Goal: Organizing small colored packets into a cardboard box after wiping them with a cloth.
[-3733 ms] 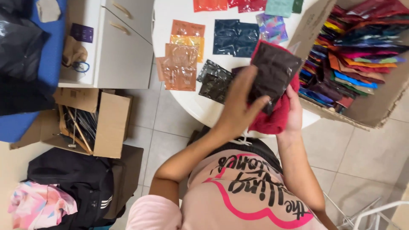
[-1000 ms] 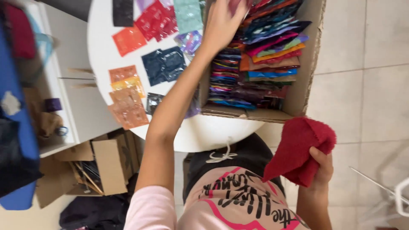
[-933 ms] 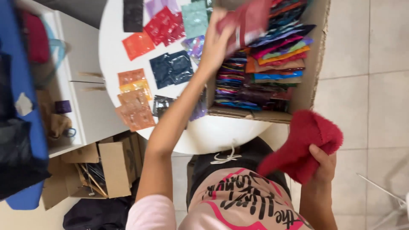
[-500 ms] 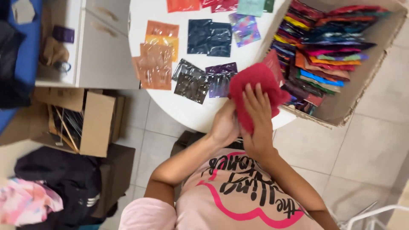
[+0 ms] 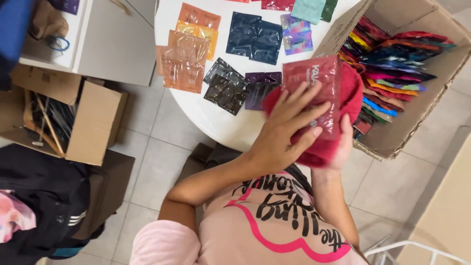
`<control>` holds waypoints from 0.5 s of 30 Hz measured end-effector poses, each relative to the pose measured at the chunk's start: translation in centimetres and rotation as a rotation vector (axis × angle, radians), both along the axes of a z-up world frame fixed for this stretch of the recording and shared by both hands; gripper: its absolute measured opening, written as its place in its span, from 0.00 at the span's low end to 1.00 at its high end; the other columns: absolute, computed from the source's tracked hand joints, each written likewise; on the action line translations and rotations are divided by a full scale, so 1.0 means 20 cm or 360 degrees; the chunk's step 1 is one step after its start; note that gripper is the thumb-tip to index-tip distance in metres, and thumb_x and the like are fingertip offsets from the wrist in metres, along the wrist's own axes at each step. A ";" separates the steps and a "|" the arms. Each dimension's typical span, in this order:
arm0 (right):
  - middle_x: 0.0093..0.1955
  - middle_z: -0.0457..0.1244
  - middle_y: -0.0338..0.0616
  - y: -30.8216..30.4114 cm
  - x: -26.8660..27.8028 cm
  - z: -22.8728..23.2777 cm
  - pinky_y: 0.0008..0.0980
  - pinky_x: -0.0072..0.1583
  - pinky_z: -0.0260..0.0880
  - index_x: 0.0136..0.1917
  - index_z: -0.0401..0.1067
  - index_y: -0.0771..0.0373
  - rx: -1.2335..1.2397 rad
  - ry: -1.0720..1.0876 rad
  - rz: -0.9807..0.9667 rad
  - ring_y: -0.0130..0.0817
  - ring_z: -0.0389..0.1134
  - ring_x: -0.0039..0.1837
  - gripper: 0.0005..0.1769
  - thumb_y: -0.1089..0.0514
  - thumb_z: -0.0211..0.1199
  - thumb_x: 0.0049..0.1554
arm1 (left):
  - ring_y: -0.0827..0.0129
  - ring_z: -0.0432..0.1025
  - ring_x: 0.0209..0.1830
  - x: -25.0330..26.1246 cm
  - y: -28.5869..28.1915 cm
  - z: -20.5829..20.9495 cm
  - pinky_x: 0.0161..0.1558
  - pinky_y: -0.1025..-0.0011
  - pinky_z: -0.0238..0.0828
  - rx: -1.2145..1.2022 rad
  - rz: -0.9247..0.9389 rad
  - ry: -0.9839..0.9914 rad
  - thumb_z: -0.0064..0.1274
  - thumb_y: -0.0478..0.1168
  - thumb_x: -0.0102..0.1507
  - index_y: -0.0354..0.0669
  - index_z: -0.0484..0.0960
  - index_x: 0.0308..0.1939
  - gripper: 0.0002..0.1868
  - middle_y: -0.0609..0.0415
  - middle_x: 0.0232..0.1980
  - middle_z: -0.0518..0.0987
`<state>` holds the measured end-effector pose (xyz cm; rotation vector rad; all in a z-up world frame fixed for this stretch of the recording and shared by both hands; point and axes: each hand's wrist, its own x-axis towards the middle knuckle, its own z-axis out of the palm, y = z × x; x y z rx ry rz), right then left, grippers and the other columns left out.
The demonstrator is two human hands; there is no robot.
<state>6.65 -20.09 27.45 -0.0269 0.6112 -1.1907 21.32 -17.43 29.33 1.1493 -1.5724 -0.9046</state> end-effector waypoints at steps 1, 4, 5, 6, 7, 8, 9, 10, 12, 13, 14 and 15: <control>0.77 0.57 0.53 -0.01 -0.01 -0.01 0.44 0.81 0.52 0.78 0.59 0.65 0.0002 0.0014 0.0014 0.46 0.58 0.77 0.36 0.49 0.56 0.61 | 0.49 0.45 0.92 0.01 -0.01 -0.01 0.91 0.38 0.36 0.0002 0.0014 0.0014 0.41 0.47 0.77 0.55 0.65 0.77 0.23 0.55 0.87 0.52; 0.76 0.58 0.54 0.00 -0.03 -0.05 0.47 0.79 0.53 0.77 0.60 0.63 0.0093 0.0124 0.0069 0.47 0.60 0.76 0.36 0.47 0.58 0.60 | 0.47 0.49 0.88 0.03 -0.03 -0.10 0.79 0.36 0.59 0.0161 0.0491 0.0296 0.55 0.54 0.67 0.65 0.48 0.80 0.42 0.45 0.88 0.45; 0.76 0.59 0.54 0.00 -0.04 -0.08 0.49 0.78 0.55 0.77 0.61 0.62 0.0153 0.0189 0.0083 0.47 0.61 0.75 0.36 0.45 0.59 0.59 | 0.48 0.52 0.84 0.05 -0.02 -0.18 0.79 0.45 0.53 0.0454 0.0488 0.0737 0.63 0.52 0.62 0.57 0.50 0.80 0.49 0.43 0.83 0.53; 0.75 0.60 0.54 0.01 -0.04 -0.11 0.52 0.77 0.56 0.76 0.63 0.60 0.0219 0.0249 0.0096 0.48 0.63 0.73 0.37 0.44 0.60 0.58 | 0.50 0.55 0.80 0.06 -0.01 -0.25 0.79 0.54 0.46 0.0752 0.0480 0.1173 0.70 0.50 0.57 0.49 0.53 0.81 0.55 0.40 0.79 0.61; 0.75 0.60 0.54 0.02 -0.05 -0.14 0.52 0.77 0.56 0.76 0.63 0.60 0.0234 0.0248 0.0106 0.48 0.63 0.73 0.37 0.44 0.60 0.58 | 0.50 0.55 0.80 0.06 0.01 -0.31 0.79 0.54 0.46 0.0763 0.0495 0.1172 0.70 0.50 0.57 0.49 0.53 0.81 0.55 0.40 0.79 0.61; 0.75 0.61 0.54 0.03 -0.06 -0.17 0.54 0.76 0.58 0.76 0.64 0.59 0.0293 0.0313 0.0122 0.48 0.64 0.72 0.37 0.43 0.62 0.58 | 0.56 0.61 0.76 0.05 0.03 -0.36 0.76 0.55 0.53 0.0911 0.0304 0.1355 0.69 0.53 0.58 0.52 0.59 0.78 0.49 0.44 0.75 0.66; 0.74 0.61 0.55 0.03 -0.07 -0.21 0.56 0.75 0.59 0.75 0.65 0.58 0.0352 0.0378 0.0138 0.49 0.66 0.71 0.37 0.42 0.63 0.57 | 0.61 0.66 0.72 0.04 0.06 -0.41 0.72 0.57 0.60 0.1055 0.0107 0.1536 0.67 0.56 0.60 0.54 0.66 0.76 0.43 0.48 0.71 0.72; 0.74 0.61 0.55 0.06 -0.09 -0.24 0.56 0.75 0.59 0.75 0.65 0.58 0.0352 0.0379 0.0149 0.49 0.66 0.71 0.37 0.42 0.63 0.57 | 0.61 0.66 0.72 0.04 0.07 -0.47 0.72 0.57 0.60 0.1050 0.0117 0.1539 0.67 0.56 0.60 0.54 0.66 0.76 0.43 0.48 0.71 0.72; 0.69 0.64 0.55 0.12 -0.14 -0.31 0.54 0.73 0.63 0.71 0.68 0.59 0.0399 0.0571 0.0180 0.49 0.68 0.68 0.31 0.43 0.61 0.60 | 0.63 0.62 0.75 0.03 0.11 -0.60 0.74 0.55 0.57 0.0893 -0.0310 0.1609 0.77 0.55 0.50 0.53 0.55 0.82 0.62 0.50 0.78 0.65; 0.69 0.64 0.55 0.11 -0.11 -0.26 0.54 0.73 0.63 0.71 0.68 0.59 0.0407 0.0575 0.0186 0.49 0.68 0.68 0.31 0.43 0.61 0.60 | 0.63 0.62 0.75 0.05 0.12 -0.53 0.74 0.55 0.57 0.0899 -0.0302 0.1616 0.77 0.55 0.50 0.53 0.55 0.82 0.62 0.50 0.78 0.65; 0.69 0.65 0.55 0.10 -0.07 -0.22 0.54 0.72 0.63 0.71 0.69 0.59 0.0413 0.0561 0.0170 0.49 0.68 0.68 0.31 0.44 0.62 0.59 | 0.65 0.56 0.78 0.08 0.12 -0.47 0.78 0.56 0.50 0.0767 -0.0351 0.1444 0.79 0.50 0.49 0.52 0.49 0.83 0.67 0.50 0.81 0.58; 0.68 0.65 0.55 0.10 -0.04 -0.17 0.53 0.72 0.64 0.70 0.69 0.59 0.0418 0.0546 0.0154 0.49 0.68 0.68 0.30 0.44 0.62 0.59 | 0.66 0.50 0.82 0.10 0.13 -0.40 0.81 0.57 0.44 0.0637 -0.0398 0.1271 0.80 0.45 0.48 0.50 0.42 0.84 0.73 0.49 0.84 0.52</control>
